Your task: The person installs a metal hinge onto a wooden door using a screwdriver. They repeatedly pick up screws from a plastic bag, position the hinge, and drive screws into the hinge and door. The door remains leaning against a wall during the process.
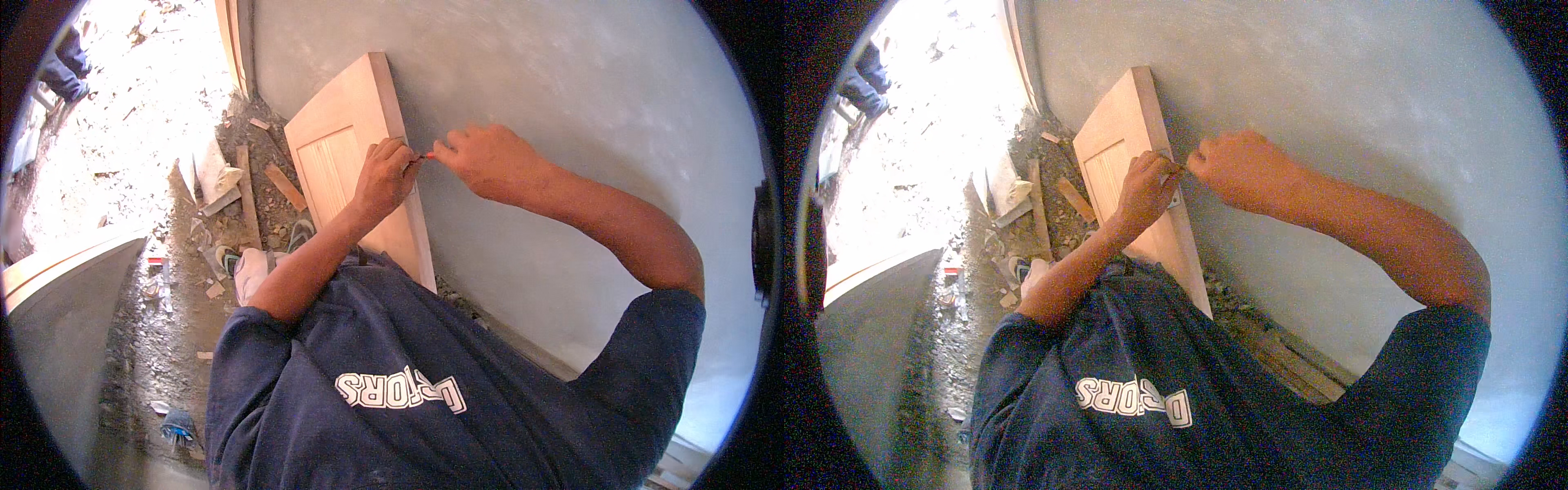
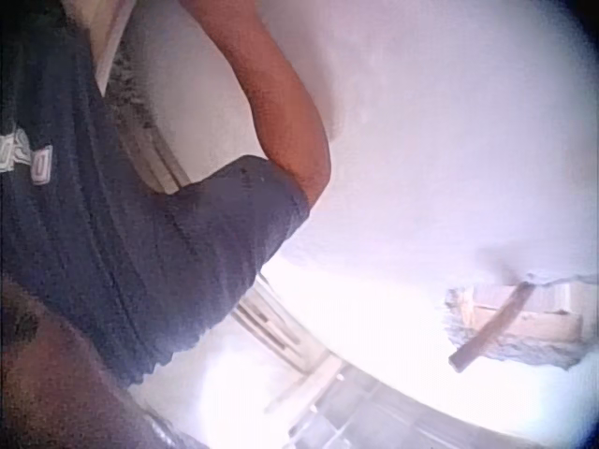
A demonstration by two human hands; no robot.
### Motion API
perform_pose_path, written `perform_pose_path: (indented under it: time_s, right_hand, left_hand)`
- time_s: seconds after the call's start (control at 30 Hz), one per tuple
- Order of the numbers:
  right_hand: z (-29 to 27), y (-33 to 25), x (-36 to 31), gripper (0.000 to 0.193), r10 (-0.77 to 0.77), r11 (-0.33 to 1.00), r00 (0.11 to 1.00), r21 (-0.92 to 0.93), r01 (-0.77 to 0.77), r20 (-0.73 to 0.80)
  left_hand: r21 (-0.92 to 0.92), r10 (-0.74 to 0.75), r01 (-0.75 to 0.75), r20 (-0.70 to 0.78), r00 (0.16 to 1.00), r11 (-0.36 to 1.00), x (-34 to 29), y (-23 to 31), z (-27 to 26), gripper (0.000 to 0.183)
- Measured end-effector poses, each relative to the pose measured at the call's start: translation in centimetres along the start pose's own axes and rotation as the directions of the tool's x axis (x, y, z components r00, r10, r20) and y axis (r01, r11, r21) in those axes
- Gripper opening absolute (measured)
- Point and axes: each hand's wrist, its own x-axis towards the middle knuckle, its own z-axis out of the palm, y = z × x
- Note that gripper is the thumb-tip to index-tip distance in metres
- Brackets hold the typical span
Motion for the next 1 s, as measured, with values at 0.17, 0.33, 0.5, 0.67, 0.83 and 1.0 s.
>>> perform_pose_path:
  time_s: [0.17,0.33,0.5,0.67,0.83,1.0]
  right_hand:
    - [-0.8,0.5,1.4,0.021,-0.088,0.994,0.983,-0.049,0.097,0.161]
    - [-1.2,0.3,1.6,0.018,-0.063,0.998,0.975,0.013,0.062,0.215]
    - [-0.5,0.5,1.6,0.021,-0.030,0.999,0.970,0.046,0.019,0.242]
    - [-0.9,-0.2,1.7,0.025,0.012,0.994,0.937,0.097,-0.049,0.350]
    - [-2.4,-1.9,3.5,0.024,0.331,0.863,0.847,0.228,-0.450,0.415]
    - [-0.7,-2.4,2.6,0.020,0.432,0.833,0.828,0.193,-0.518,0.358]
  left_hand:
    - [-0.221,-0.062,0.017,-0.197,0.978,0.975,1.1,4.4,0.8,0.042]
    - [-0.447,-0.307,0.262,-0.031,0.951,0.855,2.6,5.4,3.4,0.061]
    - [-0.268,-0.249,0.245,0.018,0.968,0.932,3.6,4.0,4.4,0.047]
    - [-0.234,-0.123,0.133,0.055,0.991,0.963,3.2,3.0,4.7,0.031]
    - [-0.473,0.031,0.149,0.351,0.936,0.868,5.2,1.4,1.5,0.029]
    - [-0.438,-0.090,0.279,0.404,0.910,0.855,5.0,2.1,1.5,0.048]
